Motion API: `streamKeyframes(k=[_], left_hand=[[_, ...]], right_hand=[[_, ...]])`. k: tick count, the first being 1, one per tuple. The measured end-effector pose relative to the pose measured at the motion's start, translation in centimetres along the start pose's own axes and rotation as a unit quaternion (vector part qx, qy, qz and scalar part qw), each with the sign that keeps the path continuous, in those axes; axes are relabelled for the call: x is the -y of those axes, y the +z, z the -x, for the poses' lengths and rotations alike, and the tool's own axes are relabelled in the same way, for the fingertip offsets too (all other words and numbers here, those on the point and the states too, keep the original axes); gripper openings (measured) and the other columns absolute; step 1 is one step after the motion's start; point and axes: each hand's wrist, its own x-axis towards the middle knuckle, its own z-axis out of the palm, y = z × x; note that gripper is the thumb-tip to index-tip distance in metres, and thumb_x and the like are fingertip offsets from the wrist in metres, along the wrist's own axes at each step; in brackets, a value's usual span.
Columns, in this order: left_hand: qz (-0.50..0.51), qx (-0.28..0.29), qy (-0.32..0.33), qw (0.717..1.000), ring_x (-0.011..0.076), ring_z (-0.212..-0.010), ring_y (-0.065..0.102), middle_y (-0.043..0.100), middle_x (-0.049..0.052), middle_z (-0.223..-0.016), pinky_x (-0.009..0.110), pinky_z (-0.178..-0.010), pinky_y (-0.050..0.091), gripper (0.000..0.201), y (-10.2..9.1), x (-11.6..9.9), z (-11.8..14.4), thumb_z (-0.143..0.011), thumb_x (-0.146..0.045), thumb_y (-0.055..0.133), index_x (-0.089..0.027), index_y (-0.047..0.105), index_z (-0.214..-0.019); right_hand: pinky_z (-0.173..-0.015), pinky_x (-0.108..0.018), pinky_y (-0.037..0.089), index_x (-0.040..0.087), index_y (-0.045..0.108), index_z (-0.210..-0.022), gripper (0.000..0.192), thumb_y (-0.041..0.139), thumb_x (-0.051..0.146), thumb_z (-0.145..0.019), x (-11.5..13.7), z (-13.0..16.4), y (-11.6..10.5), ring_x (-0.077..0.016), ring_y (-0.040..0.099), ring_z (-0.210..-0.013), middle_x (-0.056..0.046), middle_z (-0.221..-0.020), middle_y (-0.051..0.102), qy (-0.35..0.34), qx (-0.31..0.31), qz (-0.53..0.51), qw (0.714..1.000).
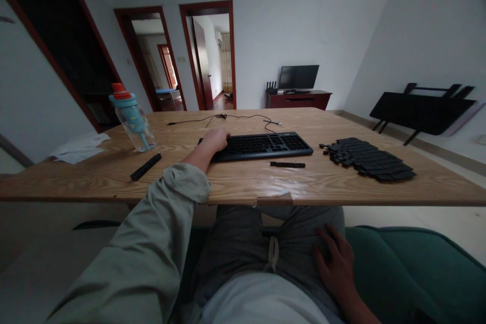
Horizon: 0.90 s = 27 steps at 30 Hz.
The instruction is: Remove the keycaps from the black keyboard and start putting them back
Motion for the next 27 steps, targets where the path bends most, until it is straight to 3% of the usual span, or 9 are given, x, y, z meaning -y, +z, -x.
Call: streamKeyframes(k=[2,5,11,16,19,23,27], left_hand=[[0.006,-0.018,-0.037,0.999,0.0245,-0.109,0.064,0.069,0.012,-0.123,0.032,-0.096,0.049,0.041,-0.2,1.0,0.2,-0.082,-0.011,0.053,-0.021,0.076,-0.115],[0.009,0.003,-0.069,0.998,0.0247,-0.108,0.065,0.071,0.011,-0.119,0.032,-0.095,0.049,0.041,-0.4,1.8,0.5,-0.08,-0.014,0.057,-0.022,0.076,-0.115],[0.016,0.011,-0.047,0.999,0.026,-0.105,0.065,0.073,0.01,-0.117,0.034,-0.095,0.05,0.042,-0.4,1.2,0.4,-0.079,-0.014,0.057,-0.024,0.077,-0.114],[0.051,-0.041,0.094,0.993,0.0251,-0.109,0.064,0.072,0.009,-0.117,0.035,-0.101,0.047,0.041,-0.4,-2.2,1.0,-0.085,-0.017,0.053,-0.023,0.076,-0.119],[0.133,-0.066,0.227,0.962,0.0229,-0.105,0.066,0.074,0.01,-0.112,0.032,-0.099,0.048,0.037,-0.6,-5.8,1.9,-0.087,-0.02,0.054,-0.017,0.075,-0.118],[0.189,-0.043,0.339,0.921,0.0201,-0.095,0.067,0.076,0.009,-0.104,0.03,-0.09,0.05,0.028,-0.8,-9.9,2.9,-0.087,-0.026,0.062,-0.017,0.078,-0.108],[0.167,0.004,0.375,0.912,0.0199,-0.086,0.068,0.077,0.009,-0.094,0.03,-0.081,0.05,0.021,-0.5,-11.3,2.8,-0.084,-0.027,0.067,-0.019,0.08,-0.099]], right_hand=[[-0.095,-0.052,0.045,0.021,0.06,-0.121,0.033,0.052,0.036,-0.093,0.0,0.0,0.0,-0.0324,0.056,-0.117,-0.015,-0.136,0.055,0.002,0.0,-0.001,1.0],[-0.095,-0.052,0.045,0.021,0.06,-0.122,0.033,0.052,0.037,-0.094,0.1,0.1,-0.1,-0.0325,0.056,-0.117,-0.015,-0.136,0.055,0.009,0.004,0.0,1.0],[-0.096,-0.054,0.045,0.022,0.06,-0.122,0.033,0.052,0.036,-0.093,0.1,0.2,0.1,-0.033,0.056,-0.117,-0.014,-0.135,0.056,0.016,0.004,-0.002,1.0],[-0.096,-0.055,0.045,0.024,0.06,-0.122,0.034,0.054,0.036,-0.091,-0.1,0.4,0.3,-0.0334,0.056,-0.117,-0.013,-0.136,0.055,0.023,0.005,-0.015,1.0],[-0.097,-0.056,0.045,0.024,0.059,-0.123,0.034,0.054,0.036,-0.091,-0.1,0.5,0.3,-0.0337,0.056,-0.118,-0.013,-0.137,0.055,0.021,0.007,-0.014,1.0],[-0.095,-0.054,0.046,0.023,0.058,-0.124,0.035,0.054,0.036,-0.092,-0.2,0.4,0.3,-0.0337,0.056,-0.117,-0.014,-0.137,0.055,0.006,0.006,-0.003,1.0],[-0.095,-0.054,0.046,0.024,0.059,-0.123,0.035,0.054,0.036,-0.091,-0.4,0.3,0.2,-0.0332,0.057,-0.116,-0.013,-0.136,0.055,-0.002,0.002,-0.002,1.0]])
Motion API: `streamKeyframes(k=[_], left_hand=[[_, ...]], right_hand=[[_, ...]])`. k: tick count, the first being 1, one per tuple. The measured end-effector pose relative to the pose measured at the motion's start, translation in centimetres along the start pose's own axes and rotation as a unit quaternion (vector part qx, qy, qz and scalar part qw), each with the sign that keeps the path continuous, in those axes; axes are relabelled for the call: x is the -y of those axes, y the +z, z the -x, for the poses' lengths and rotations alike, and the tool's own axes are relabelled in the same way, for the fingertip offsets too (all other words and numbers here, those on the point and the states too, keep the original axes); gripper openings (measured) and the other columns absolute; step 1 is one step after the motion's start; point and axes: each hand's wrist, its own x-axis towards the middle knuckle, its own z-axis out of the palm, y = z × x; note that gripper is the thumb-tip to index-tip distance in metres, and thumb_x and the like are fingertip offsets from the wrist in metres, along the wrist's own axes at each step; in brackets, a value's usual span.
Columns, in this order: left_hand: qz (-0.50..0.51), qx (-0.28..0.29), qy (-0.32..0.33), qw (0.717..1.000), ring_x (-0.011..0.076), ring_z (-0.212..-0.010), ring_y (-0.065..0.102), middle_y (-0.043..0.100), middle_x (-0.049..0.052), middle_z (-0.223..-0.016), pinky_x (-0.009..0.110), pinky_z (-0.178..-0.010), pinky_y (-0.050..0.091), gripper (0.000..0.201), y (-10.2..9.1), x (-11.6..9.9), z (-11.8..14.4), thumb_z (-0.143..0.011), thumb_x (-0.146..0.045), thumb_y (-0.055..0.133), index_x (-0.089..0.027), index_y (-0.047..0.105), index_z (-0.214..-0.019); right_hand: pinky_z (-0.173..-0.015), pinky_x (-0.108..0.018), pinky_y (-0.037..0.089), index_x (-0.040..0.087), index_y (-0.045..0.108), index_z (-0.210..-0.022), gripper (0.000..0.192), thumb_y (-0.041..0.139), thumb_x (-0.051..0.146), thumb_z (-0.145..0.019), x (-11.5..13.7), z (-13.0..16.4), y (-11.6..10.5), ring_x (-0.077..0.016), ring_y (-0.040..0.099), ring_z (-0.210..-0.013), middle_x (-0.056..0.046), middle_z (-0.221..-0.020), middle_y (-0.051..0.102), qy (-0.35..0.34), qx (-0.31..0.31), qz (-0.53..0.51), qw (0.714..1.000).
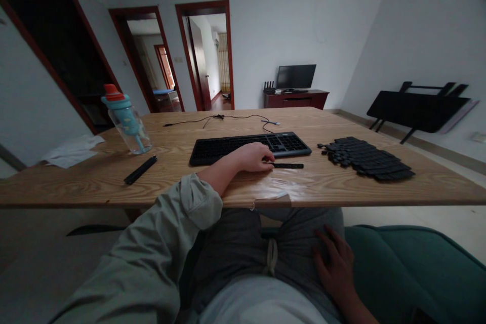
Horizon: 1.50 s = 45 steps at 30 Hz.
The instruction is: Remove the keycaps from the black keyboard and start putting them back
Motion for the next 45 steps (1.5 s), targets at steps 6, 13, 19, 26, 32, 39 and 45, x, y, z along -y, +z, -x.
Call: streamKeyframes(k=[6,13,19,26,32,39,45], left_hand=[[0.049,0.027,-0.033,0.998,0.0156,-0.074,0.066,0.077,0.004,-0.088,0.027,-0.07,0.047,0.017,0.2,0.7,0.3,-0.083,-0.024,0.067,-0.021,0.08,-0.093],[0.053,-0.098,-0.18,0.977,0.0149,-0.077,0.064,0.073,0.002,-0.087,0.026,-0.073,0.048,0.026,-2.4,5.7,2.7,-0.086,-0.032,0.064,-0.02,0.075,-0.107],[0.018,-0.146,-0.331,0.932,0.0168,-0.08,0.065,0.075,0.005,-0.092,0.028,-0.076,0.051,0.025,-3.9,11.6,6.0,-0.082,-0.028,0.066,-0.018,0.076,-0.103],[-0.001,-0.115,-0.35,0.93,0.0175,-0.079,0.066,0.076,0.005,-0.087,0.028,-0.073,0.052,0.017,-3.2,12.4,5.8,-0.079,-0.023,0.069,-0.019,0.077,-0.093],[-0.018,-0.106,-0.365,0.925,0.0198,-0.083,0.067,0.077,0.006,-0.092,0.031,-0.082,0.053,0.019,-3.6,12.1,5.8,-0.084,-0.023,0.067,-0.02,0.08,-0.096],[0.0,-0.079,-0.396,0.915,0.0215,-0.086,0.07,0.077,0.008,-0.09,0.03,-0.085,0.053,0.028,-4.1,12.0,6.4,-0.083,-0.02,0.068,-0.017,0.08,-0.108],[0.019,-0.076,-0.385,0.92,0.0208,-0.093,0.071,0.078,0.008,-0.104,0.029,-0.088,0.053,0.032,-4.2,12.6,6.7,-0.081,-0.016,0.068,-0.017,0.078,-0.112]], right_hand=[[-0.095,-0.056,0.046,0.024,0.058,-0.124,0.035,0.053,0.036,-0.092,0.2,0.0,-0.1,-0.0343,0.057,-0.117,-0.014,-0.137,0.055,0.019,0.01,0.0,1.0],[-0.096,-0.056,0.046,0.025,0.059,-0.124,0.034,0.053,0.036,-0.092,0.3,-0.1,-0.2,-0.034,0.057,-0.117,-0.013,-0.137,0.054,0.024,0.009,-0.008,1.0],[-0.095,-0.055,0.046,0.024,0.058,-0.124,0.034,0.052,0.036,-0.092,0.3,-0.1,-0.2,-0.0334,0.056,-0.116,-0.014,-0.137,0.054,0.016,0.008,-0.001,1.0],[-0.096,-0.055,0.045,0.024,0.059,-0.124,0.035,0.053,0.036,-0.091,0.3,0.0,-0.1,-0.0334,0.056,-0.117,-0.013,-0.136,0.055,0.025,0.008,-0.014,1.0],[-0.095,-0.055,0.045,0.024,0.058,-0.123,0.034,0.052,0.037,-0.092,0.4,-0.1,-0.3,-0.0337,0.056,-0.118,-0.013,-0.137,0.055,0.018,0.011,-0.008,1.0],[-0.095,-0.053,0.046,0.024,0.059,-0.122,0.033,0.053,0.036,-0.092,0.5,-0.2,-0.2,-0.0327,0.056,-0.117,-0.013,-0.136,0.055,0.018,0.004,-0.008,1.0],[-0.095,-0.054,0.045,0.023,0.058,-0.123,0.034,0.052,0.037,-0.093,0.4,0.0,-0.2,-0.0334,0.056,-0.117,-0.014,-0.137,0.054,0.016,0.005,-0.002,1.0]])
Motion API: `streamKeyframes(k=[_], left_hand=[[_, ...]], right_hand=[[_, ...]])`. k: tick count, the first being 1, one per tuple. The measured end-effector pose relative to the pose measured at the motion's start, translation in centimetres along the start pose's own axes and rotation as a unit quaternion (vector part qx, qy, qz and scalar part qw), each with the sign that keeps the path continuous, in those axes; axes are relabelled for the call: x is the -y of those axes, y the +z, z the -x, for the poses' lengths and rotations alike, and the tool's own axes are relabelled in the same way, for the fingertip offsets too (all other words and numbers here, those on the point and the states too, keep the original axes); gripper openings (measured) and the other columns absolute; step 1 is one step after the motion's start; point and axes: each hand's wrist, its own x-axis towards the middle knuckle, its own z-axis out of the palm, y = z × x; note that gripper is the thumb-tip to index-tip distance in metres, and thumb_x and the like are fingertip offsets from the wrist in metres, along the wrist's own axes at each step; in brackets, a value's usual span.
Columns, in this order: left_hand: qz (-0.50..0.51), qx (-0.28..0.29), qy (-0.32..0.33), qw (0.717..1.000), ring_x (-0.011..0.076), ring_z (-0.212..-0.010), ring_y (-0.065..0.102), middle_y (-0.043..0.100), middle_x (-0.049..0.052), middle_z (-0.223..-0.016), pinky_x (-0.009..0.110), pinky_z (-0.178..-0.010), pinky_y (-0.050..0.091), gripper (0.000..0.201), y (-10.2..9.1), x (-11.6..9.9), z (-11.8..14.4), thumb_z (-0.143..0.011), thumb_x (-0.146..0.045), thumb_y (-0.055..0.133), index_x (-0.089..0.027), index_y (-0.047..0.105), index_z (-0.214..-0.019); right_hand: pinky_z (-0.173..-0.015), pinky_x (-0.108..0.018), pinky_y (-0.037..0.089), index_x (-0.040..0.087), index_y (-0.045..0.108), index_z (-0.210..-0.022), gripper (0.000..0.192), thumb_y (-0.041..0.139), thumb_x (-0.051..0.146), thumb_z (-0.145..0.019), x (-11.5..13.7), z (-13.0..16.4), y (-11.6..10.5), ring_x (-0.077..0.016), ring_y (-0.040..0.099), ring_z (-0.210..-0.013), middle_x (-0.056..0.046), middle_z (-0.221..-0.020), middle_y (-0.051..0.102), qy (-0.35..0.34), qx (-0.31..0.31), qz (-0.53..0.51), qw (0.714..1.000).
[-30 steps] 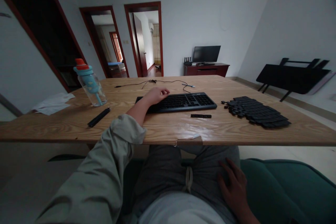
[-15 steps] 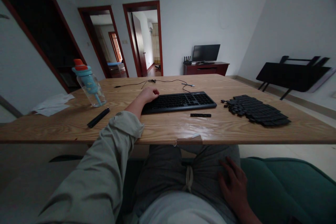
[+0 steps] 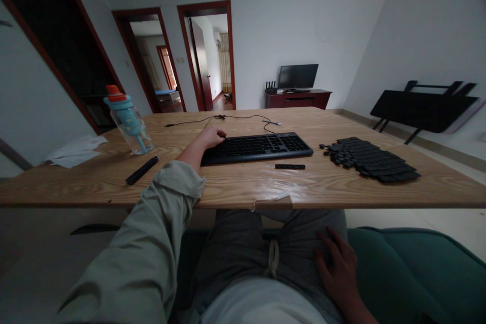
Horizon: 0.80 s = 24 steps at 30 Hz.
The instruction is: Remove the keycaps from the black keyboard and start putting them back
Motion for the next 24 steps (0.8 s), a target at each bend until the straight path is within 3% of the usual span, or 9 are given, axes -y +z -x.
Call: streamKeyframes(k=[6,14,24], left_hand=[[0.023,-0.04,0.042,0.998,0.0194,-0.091,0.07,0.078,0.006,-0.105,0.03,-0.088,0.055,0.029,0.8,-0.2,-0.5,-0.083,-0.023,0.068,-0.02,0.077,-0.109],[0.026,-0.021,0.094,0.995,0.0189,-0.088,0.071,0.079,0.005,-0.098,0.03,-0.084,0.055,0.019,2.6,-0.3,-1.4,-0.085,-0.022,0.066,-0.019,0.078,-0.1],[-0.077,-0.025,0.095,0.992,0.0236,-0.099,0.07,0.079,0.007,-0.104,0.034,-0.09,0.052,0.025,2.6,-0.3,-1.6,-0.089,-0.032,0.065,-0.022,0.08,-0.106]], right_hand=[[-0.095,-0.054,0.046,0.023,0.059,-0.123,0.034,0.053,0.036,-0.092,0.0,0.0,0.0,-0.0331,0.056,-0.118,-0.014,-0.136,0.055,0.004,0.0,-0.008,1.0],[-0.095,-0.054,0.045,0.023,0.058,-0.123,0.034,0.052,0.037,-0.093,0.0,0.0,0.0,-0.0334,0.055,-0.117,-0.014,-0.138,0.054,-0.01,-0.001,-0.004,1.0],[-0.094,-0.053,0.046,0.023,0.059,-0.123,0.033,0.052,0.037,-0.093,0.0,0.0,0.0,-0.0333,0.056,-0.116,-0.014,-0.136,0.055,-0.002,0.0,-0.001,1.0]])
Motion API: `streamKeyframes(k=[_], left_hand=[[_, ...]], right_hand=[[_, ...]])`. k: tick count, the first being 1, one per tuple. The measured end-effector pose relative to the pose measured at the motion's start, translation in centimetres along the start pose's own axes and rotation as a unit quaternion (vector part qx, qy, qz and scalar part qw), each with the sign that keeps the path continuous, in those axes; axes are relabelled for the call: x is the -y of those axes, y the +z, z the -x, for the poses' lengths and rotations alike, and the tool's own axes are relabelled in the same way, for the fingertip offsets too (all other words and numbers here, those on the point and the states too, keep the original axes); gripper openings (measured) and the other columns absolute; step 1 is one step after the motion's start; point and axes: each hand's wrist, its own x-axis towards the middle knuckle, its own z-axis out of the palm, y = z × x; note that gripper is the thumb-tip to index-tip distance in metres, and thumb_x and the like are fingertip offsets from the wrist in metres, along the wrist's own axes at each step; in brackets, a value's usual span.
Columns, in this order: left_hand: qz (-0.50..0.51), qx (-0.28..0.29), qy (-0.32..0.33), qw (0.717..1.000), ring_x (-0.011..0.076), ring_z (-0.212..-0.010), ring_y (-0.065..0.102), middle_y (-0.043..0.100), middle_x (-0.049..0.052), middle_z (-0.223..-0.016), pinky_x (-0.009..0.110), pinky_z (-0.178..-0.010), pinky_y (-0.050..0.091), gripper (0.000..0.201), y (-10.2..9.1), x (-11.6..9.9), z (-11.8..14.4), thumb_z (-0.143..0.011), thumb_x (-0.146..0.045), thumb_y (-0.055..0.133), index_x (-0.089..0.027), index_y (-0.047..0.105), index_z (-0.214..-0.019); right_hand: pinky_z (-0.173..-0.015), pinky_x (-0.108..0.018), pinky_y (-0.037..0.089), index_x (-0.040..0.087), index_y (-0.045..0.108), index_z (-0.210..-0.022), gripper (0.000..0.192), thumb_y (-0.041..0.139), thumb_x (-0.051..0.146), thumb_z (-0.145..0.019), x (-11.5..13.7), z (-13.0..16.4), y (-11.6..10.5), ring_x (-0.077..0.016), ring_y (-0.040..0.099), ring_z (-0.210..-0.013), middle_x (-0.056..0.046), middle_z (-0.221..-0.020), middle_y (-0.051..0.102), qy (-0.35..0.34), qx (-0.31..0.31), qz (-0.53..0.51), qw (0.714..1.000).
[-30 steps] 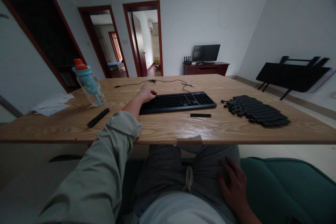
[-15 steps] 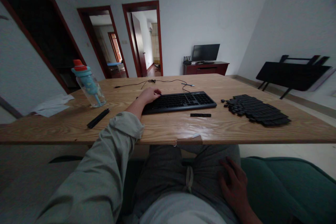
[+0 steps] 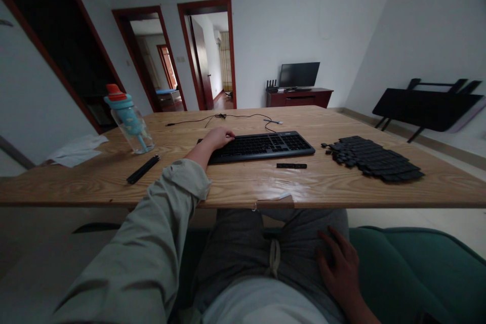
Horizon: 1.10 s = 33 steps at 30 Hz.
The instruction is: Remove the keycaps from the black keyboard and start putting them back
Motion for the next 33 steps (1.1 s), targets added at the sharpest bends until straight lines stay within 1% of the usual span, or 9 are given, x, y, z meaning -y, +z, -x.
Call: streamKeyframes(k=[3,9,17,21,27,30,33], left_hand=[[-0.01,0.006,-0.005,1.0,0.0237,-0.099,0.07,0.079,0.007,-0.105,0.033,-0.089,0.052,0.026,-0.1,0.0,0.0,-0.09,-0.032,0.064,-0.023,0.08,-0.109],[0.001,0.008,-0.004,1.0,0.0227,-0.095,0.071,0.079,0.007,-0.103,0.033,-0.089,0.053,0.026,-0.1,-0.1,-0.1,-0.089,-0.028,0.062,-0.021,0.08,-0.107],[0.08,0.001,-0.014,0.997,0.0189,-0.089,0.071,0.079,0.006,-0.1,0.029,-0.084,0.054,0.025,0.0,-0.2,0.2,-0.087,-0.021,0.062,-0.018,0.08,-0.104],[0.054,-0.002,-0.008,0.999,0.0191,-0.09,0.071,0.08,0.005,-0.099,0.03,-0.085,0.054,0.025,-0.1,-0.4,0.2,-0.087,-0.021,0.062,-0.021,0.08,-0.104],[-0.02,0.004,-0.007,1.0,0.0218,-0.095,0.07,0.079,0.005,-0.1,0.032,-0.089,0.052,0.027,-0.7,-0.9,0.2,-0.085,-0.024,0.063,-0.024,0.08,-0.105],[-0.02,0.006,-0.011,1.0,0.0214,-0.095,0.069,0.079,0.004,-0.1,0.031,-0.089,0.051,0.027,-0.8,-1.1,0.2,-0.084,-0.023,0.064,-0.025,0.08,-0.105],[-0.003,-0.003,-0.018,1.0,0.0216,-0.091,0.069,0.079,0.005,-0.098,0.031,-0.087,0.052,0.026,-0.6,-1.0,0.3,-0.083,-0.023,0.064,-0.023,0.081,-0.103]], right_hand=[[-0.094,-0.054,0.046,0.023,0.059,-0.122,0.033,0.052,0.037,-0.093,0.0,0.0,0.0,-0.0333,0.057,-0.115,-0.014,-0.136,0.055,0.001,-0.001,0.003,1.0],[-0.094,-0.054,0.046,0.022,0.059,-0.122,0.033,0.052,0.036,-0.094,0.1,-0.1,-0.1,-0.0336,0.056,-0.116,-0.015,-0.136,0.055,-0.005,-0.001,0.002,1.0],[-0.093,-0.054,0.046,0.022,0.059,-0.122,0.033,0.051,0.038,-0.094,0.1,-0.1,-0.2,-0.0335,0.056,-0.115,-0.015,-0.135,0.055,-0.006,0.0,0.011,1.0],[-0.093,-0.053,0.046,0.022,0.059,-0.122,0.032,0.052,0.037,-0.094,0.2,-0.2,-0.2,-0.0328,0.057,-0.115,-0.014,-0.135,0.056,-0.007,-0.005,0.011,1.0],[-0.094,-0.053,0.046,0.021,0.059,-0.122,0.033,0.052,0.036,-0.094,0.2,-0.3,-0.2,-0.0328,0.057,-0.115,-0.015,-0.136,0.055,-0.011,-0.006,0.009,1.0],[-0.093,-0.052,0.046,0.021,0.059,-0.122,0.033,0.052,0.036,-0.093,0.2,-0.3,-0.2,-0.0323,0.057,-0.114,-0.015,-0.135,0.055,-0.012,-0.007,0.004,1.0],[-0.093,-0.053,0.046,0.023,0.059,-0.122,0.033,0.052,0.036,-0.093,0.2,-0.3,-0.3,-0.0325,0.057,-0.115,-0.014,-0.134,0.056,-0.006,-0.004,0.005,1.0]])
